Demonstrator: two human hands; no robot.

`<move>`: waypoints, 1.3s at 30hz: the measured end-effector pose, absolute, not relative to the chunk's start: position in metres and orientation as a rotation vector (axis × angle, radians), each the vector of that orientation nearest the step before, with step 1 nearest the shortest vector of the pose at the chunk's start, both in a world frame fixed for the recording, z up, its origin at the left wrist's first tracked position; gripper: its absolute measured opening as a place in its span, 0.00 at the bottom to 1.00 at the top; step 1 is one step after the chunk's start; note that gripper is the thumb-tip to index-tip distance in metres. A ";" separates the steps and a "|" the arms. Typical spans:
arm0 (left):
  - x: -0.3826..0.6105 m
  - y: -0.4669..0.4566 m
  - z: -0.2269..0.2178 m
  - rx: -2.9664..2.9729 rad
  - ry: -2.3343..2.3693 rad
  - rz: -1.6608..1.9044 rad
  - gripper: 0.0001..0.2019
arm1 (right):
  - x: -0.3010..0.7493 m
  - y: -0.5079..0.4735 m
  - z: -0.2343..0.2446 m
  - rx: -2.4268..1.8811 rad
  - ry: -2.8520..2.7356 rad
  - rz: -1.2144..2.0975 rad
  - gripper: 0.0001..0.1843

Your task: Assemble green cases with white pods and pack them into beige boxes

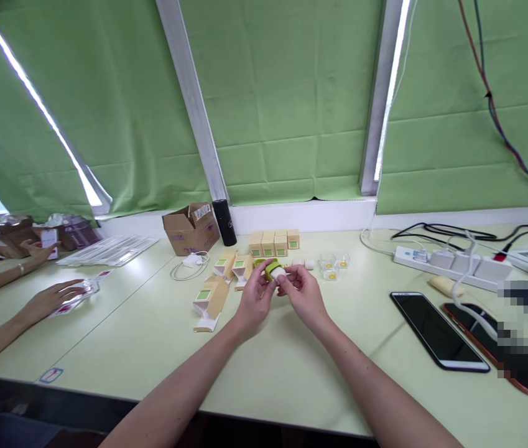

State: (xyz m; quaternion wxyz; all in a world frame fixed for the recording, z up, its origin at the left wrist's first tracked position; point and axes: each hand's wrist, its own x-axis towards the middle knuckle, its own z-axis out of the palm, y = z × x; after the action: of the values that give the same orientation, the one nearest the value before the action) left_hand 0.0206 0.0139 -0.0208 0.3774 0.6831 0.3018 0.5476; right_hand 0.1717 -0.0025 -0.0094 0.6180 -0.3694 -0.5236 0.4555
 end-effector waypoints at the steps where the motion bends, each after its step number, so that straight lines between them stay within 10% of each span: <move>1: 0.021 0.015 -0.020 1.692 0.748 1.392 0.27 | 0.173 -0.003 -0.010 -0.866 -1.242 1.014 0.26; 14: 0.020 0.019 -0.017 1.562 0.668 1.280 0.28 | 0.181 -0.009 -0.014 -1.063 -1.831 -0.083 0.20; 39: 0.019 0.021 -0.023 1.494 0.595 1.271 0.27 | 0.181 -0.007 -0.018 -0.957 -1.894 0.005 0.20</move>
State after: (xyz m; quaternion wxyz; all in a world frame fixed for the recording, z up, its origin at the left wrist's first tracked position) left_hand 0.0188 0.0213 -0.0228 0.5193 0.6228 0.2483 0.5299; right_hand 0.1810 -0.0074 -0.0177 0.4879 -0.3936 -0.7791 0.0021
